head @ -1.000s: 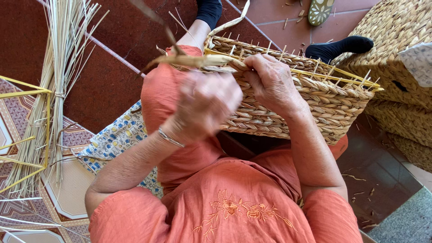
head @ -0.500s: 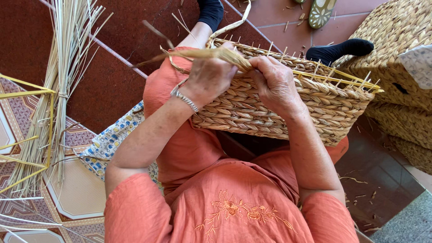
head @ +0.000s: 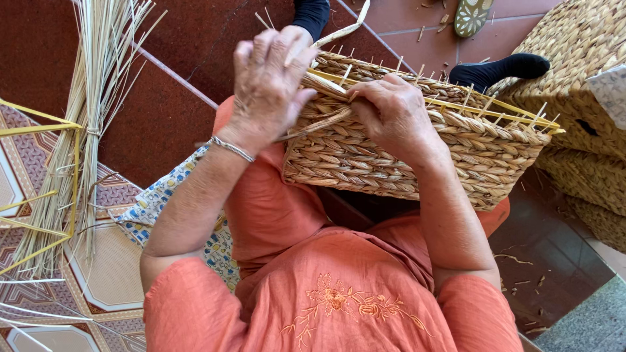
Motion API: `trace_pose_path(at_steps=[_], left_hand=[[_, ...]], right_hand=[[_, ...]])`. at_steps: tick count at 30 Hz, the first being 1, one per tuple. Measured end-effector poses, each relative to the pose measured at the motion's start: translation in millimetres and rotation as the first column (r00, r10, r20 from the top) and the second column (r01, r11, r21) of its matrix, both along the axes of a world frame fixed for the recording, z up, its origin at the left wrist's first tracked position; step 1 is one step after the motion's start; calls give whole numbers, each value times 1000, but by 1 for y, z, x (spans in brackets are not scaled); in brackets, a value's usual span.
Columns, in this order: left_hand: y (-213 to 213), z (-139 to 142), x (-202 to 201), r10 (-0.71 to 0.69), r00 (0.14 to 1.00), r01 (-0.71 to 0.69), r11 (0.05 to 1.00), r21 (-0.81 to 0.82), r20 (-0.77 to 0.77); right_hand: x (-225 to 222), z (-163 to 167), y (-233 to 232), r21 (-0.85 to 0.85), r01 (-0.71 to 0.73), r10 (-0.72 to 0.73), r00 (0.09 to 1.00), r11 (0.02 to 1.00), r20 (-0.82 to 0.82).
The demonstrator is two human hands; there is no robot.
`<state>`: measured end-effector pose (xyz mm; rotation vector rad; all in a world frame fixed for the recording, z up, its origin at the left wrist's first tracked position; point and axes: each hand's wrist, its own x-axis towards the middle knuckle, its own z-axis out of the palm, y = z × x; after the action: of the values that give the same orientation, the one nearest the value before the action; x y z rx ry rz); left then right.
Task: The person weaves a rectangular basket by hand, interlacing dried plant strips through vertical stakes. They repeatedly pull strips tight, adjust the weave, and trim excess material to maintain the basket's shape.
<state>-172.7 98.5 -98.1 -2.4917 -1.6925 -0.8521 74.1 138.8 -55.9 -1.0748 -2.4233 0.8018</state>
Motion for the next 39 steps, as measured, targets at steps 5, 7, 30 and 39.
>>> trace_pose_path(at_steps=[5, 7, 30, 39], left_hand=[[-19, -5, -19, -44, 996, 61, 968, -243, 72], [-31, -3, -20, 4, 995, 34, 923, -384, 97], [-25, 57, -17, -46, 991, 34, 995, -92, -127], [-34, 64, 19, -99, 980, 91, 995, -51, -174]], right_hand=[[-7, -12, -6, 108, 121, -120, 993, 987, -20], [-11, -19, -9, 123, 191, -181, 980, 974, -86], [-37, 9, -17, 152, -14, 28, 996, 988, -89], [-37, 1, -11, -18, 125, -126, 971, 992, -202]])
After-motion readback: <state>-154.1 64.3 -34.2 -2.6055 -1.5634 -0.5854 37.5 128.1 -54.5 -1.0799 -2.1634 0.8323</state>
